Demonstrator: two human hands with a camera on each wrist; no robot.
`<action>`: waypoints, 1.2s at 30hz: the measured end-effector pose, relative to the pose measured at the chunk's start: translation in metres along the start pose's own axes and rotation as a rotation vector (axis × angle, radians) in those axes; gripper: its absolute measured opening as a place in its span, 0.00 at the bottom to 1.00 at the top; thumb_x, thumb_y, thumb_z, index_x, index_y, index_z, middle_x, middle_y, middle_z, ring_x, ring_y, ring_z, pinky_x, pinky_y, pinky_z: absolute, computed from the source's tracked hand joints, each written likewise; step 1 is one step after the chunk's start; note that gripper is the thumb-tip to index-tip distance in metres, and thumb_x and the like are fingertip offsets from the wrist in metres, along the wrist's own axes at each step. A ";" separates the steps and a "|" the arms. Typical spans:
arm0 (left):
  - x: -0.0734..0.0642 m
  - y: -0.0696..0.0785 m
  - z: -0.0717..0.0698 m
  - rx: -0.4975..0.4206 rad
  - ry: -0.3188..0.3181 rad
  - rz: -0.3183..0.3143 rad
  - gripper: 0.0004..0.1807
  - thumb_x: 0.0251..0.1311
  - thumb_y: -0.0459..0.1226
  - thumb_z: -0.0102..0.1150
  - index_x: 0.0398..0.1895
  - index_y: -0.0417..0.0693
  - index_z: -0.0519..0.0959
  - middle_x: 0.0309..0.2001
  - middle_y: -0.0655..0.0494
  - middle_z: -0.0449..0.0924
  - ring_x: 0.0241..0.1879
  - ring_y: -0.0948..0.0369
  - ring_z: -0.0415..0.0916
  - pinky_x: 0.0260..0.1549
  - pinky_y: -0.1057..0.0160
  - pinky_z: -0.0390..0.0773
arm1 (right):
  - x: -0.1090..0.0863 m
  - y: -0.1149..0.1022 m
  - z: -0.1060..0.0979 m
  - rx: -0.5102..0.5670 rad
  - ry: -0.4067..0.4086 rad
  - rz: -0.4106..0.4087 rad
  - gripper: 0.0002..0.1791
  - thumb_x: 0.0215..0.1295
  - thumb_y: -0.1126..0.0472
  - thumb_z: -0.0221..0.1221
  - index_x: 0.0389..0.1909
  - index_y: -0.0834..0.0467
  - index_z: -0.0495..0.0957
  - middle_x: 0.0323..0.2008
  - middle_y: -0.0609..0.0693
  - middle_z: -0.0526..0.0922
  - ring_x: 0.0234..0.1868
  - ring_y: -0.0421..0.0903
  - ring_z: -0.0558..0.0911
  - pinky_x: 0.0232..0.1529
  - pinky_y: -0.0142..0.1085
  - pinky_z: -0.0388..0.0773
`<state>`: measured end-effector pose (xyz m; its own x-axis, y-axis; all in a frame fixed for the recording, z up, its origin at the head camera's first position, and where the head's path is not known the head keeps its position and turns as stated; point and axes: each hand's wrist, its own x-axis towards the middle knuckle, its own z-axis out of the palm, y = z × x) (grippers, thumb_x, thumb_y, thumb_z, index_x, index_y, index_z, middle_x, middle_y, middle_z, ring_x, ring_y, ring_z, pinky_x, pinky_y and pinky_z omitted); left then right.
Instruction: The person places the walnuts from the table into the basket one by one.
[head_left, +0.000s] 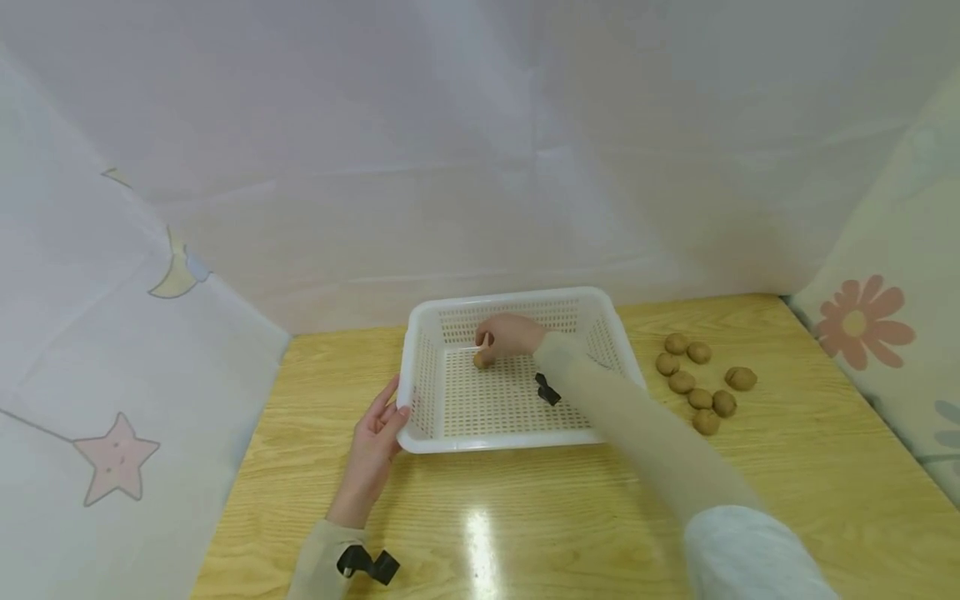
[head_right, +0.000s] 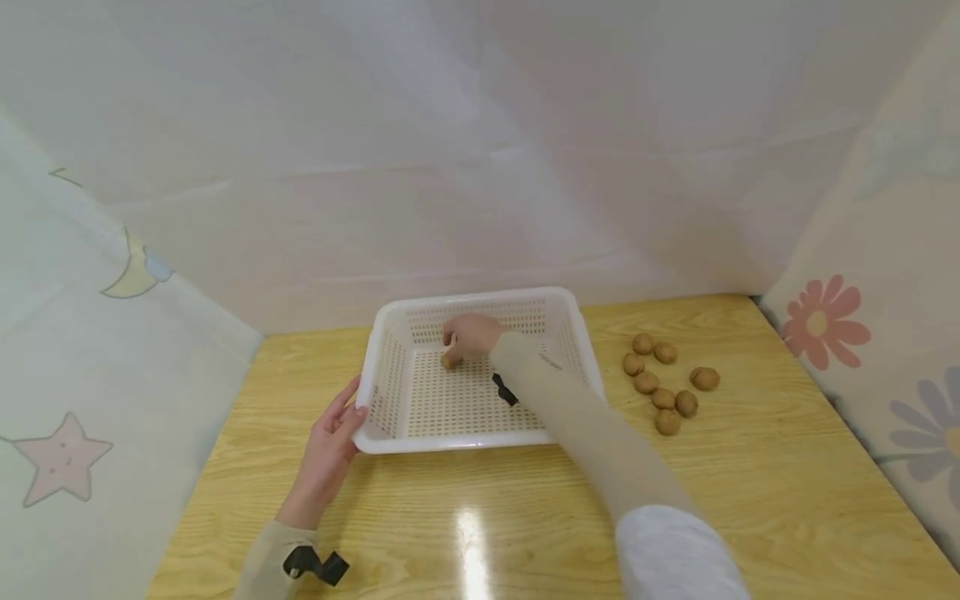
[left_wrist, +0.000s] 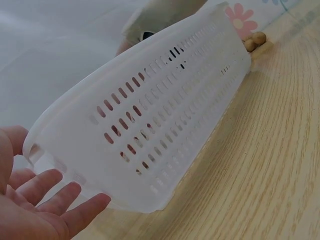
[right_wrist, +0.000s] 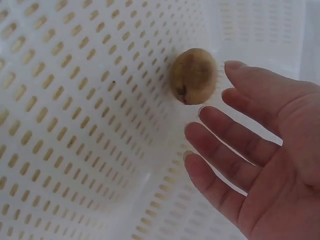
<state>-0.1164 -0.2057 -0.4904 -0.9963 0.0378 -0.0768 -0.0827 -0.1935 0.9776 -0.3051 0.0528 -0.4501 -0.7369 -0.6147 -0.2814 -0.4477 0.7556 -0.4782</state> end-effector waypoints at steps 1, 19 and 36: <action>0.000 0.000 0.000 0.000 -0.001 -0.002 0.33 0.77 0.32 0.52 0.83 0.49 0.58 0.75 0.37 0.67 0.63 0.52 0.79 0.51 0.56 0.86 | -0.002 -0.001 -0.002 0.008 0.002 -0.007 0.23 0.71 0.50 0.67 0.59 0.59 0.82 0.53 0.53 0.84 0.54 0.51 0.81 0.58 0.47 0.80; -0.002 -0.001 -0.002 -0.009 0.025 -0.027 0.34 0.77 0.32 0.52 0.83 0.50 0.58 0.76 0.39 0.65 0.66 0.49 0.76 0.51 0.56 0.86 | -0.100 -0.004 -0.058 0.048 0.141 -0.173 0.19 0.72 0.54 0.67 0.59 0.55 0.82 0.57 0.53 0.85 0.52 0.49 0.83 0.55 0.46 0.82; -0.002 0.002 0.003 0.026 0.009 -0.024 0.33 0.79 0.34 0.52 0.83 0.52 0.58 0.77 0.41 0.65 0.70 0.46 0.70 0.53 0.59 0.85 | -0.216 0.051 -0.067 0.130 0.300 -0.055 0.18 0.70 0.57 0.68 0.56 0.61 0.83 0.54 0.52 0.85 0.50 0.50 0.82 0.45 0.43 0.82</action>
<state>-0.1141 -0.2036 -0.4881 -0.9942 0.0336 -0.1019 -0.1062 -0.1667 0.9803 -0.2030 0.2387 -0.3578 -0.8386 -0.5448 -0.0036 -0.4367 0.6760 -0.5936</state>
